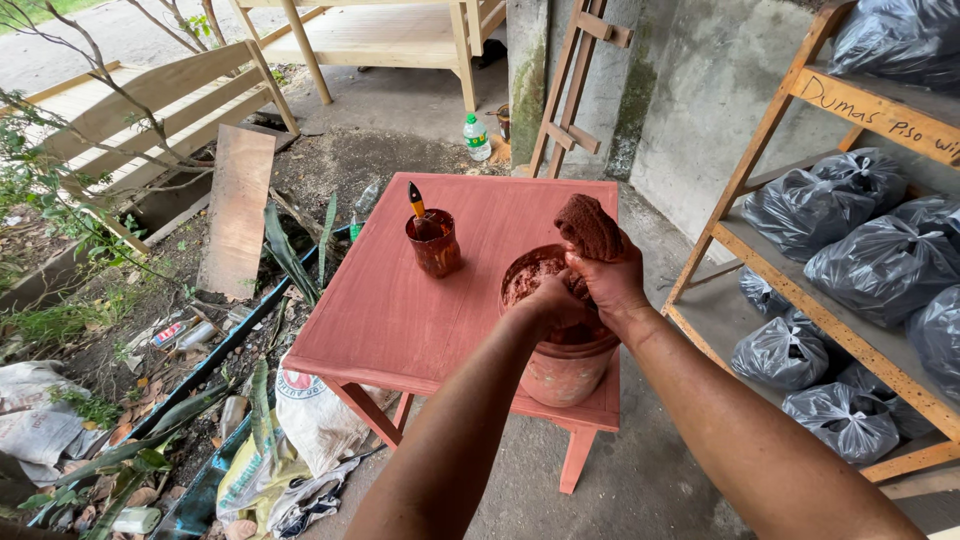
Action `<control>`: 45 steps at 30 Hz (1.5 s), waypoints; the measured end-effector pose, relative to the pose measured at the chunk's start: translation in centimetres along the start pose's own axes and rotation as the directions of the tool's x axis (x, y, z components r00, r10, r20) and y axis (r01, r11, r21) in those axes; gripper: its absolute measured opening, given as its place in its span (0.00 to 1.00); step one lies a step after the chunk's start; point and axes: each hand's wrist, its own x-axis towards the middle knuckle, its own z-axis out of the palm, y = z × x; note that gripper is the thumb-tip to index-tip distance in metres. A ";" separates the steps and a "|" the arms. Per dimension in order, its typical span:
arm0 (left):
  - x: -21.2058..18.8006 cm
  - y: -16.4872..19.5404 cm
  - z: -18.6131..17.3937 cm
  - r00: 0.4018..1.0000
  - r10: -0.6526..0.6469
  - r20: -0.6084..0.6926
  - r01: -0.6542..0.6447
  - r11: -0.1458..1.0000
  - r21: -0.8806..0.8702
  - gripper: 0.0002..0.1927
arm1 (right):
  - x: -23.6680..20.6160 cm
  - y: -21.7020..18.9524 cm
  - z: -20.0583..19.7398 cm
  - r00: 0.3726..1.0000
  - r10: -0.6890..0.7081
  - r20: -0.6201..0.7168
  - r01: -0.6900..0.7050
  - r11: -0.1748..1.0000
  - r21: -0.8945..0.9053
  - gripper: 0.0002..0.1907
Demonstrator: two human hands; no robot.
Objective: The person applies a reddish-brown stain to wooden outdoor furniture using a cloth. They wipe the armrests, rails and legs of a wooden bench, dip and wring the cloth in a bucket of stain, and continue wiping the bench and surrounding chairs.
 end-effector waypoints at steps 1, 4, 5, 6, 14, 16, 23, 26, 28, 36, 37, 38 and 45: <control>0.0 0.0 0.1 0.998 -0.064 -0.021 0.063 0.998 -0.008 0.42 | -0.1 -0.3 0.0 0.999 -0.017 0.032 0.017 1.000 -0.004 0.20; 0.0 0.0 0.5 1.000 -0.009 0.000 0.008 0.987 -0.158 0.35 | -0.3 -1.2 0.2 0.998 0.002 0.070 -0.001 1.000 -0.022 0.17; 0.1 -0.1 0.6 1.000 -0.018 0.002 0.019 0.987 -0.157 0.34 | -0.4 -1.4 0.2 0.997 0.021 0.071 -0.019 0.999 -0.030 0.16; 0.1 -0.2 0.7 1.000 -0.023 0.007 0.024 0.988 -0.154 0.32 | -0.5 -1.6 0.3 0.999 0.024 0.048 -0.023 0.999 -0.027 0.17; 0.5 -1.1 1.3 0.999 -0.042 0.005 0.042 0.989 -0.145 0.23 | -0.9 -1.5 0.8 0.999 0.033 0.026 -0.031 0.996 -0.079 0.19; 0.4 -1.2 1.4 0.999 -0.039 -0.003 0.038 0.988 -0.147 0.20 | -0.8 -1.2 0.7 0.999 0.029 0.018 -0.027 0.996 -0.086 0.20; -0.1 -1.1 1.2 0.989 -0.041 -0.139 0.032 0.997 -0.066 0.12 | -0.1 -0.5 0.6 0.994 0.102 0.031 -0.105 0.991 0.087 0.21; 0.0 -0.8 1.1 0.984 0.025 -0.176 -0.051 0.988 -0.147 0.15 | -0.2 -0.6 0.0 0.990 0.064 0.125 -0.075 0.994 0.084 0.23; 0.2 -0.6 1.4 0.987 0.071 -0.147 -0.126 0.903 -0.412 0.19 | -0.6 -0.6 -0.3 0.963 0.225 0.149 -0.235 0.971 0.050 0.20; 0.7 -0.7 0.6 0.986 -0.101 -0.133 -0.006 0.775 -0.632 0.20 | -1.0 -0.4 0.4 0.989 0.144 0.013 -0.145 0.980 0.140 0.12; 0.5 -0.8 0.1 0.984 -0.152 -0.088 0.045 0.702 -0.710 0.23 | -0.9 -0.5 0.4 0.992 0.125 -0.012 -0.122 0.985 0.121 0.11; 0.3 -0.7 -0.3 0.971 -0.233 -0.062 0.103 0.633 -0.767 0.21 | -0.7 -0.7 0.4 0.994 0.104 -0.036 -0.100 0.990 0.103 0.09; -1.1 1.7 0.1 0.964 -0.204 0.171 0.232 0.331 -0.915 0.32 | 0.3 -1.0 1.8 0.993 0.035 -0.113 -0.014 0.982 0.186 0.05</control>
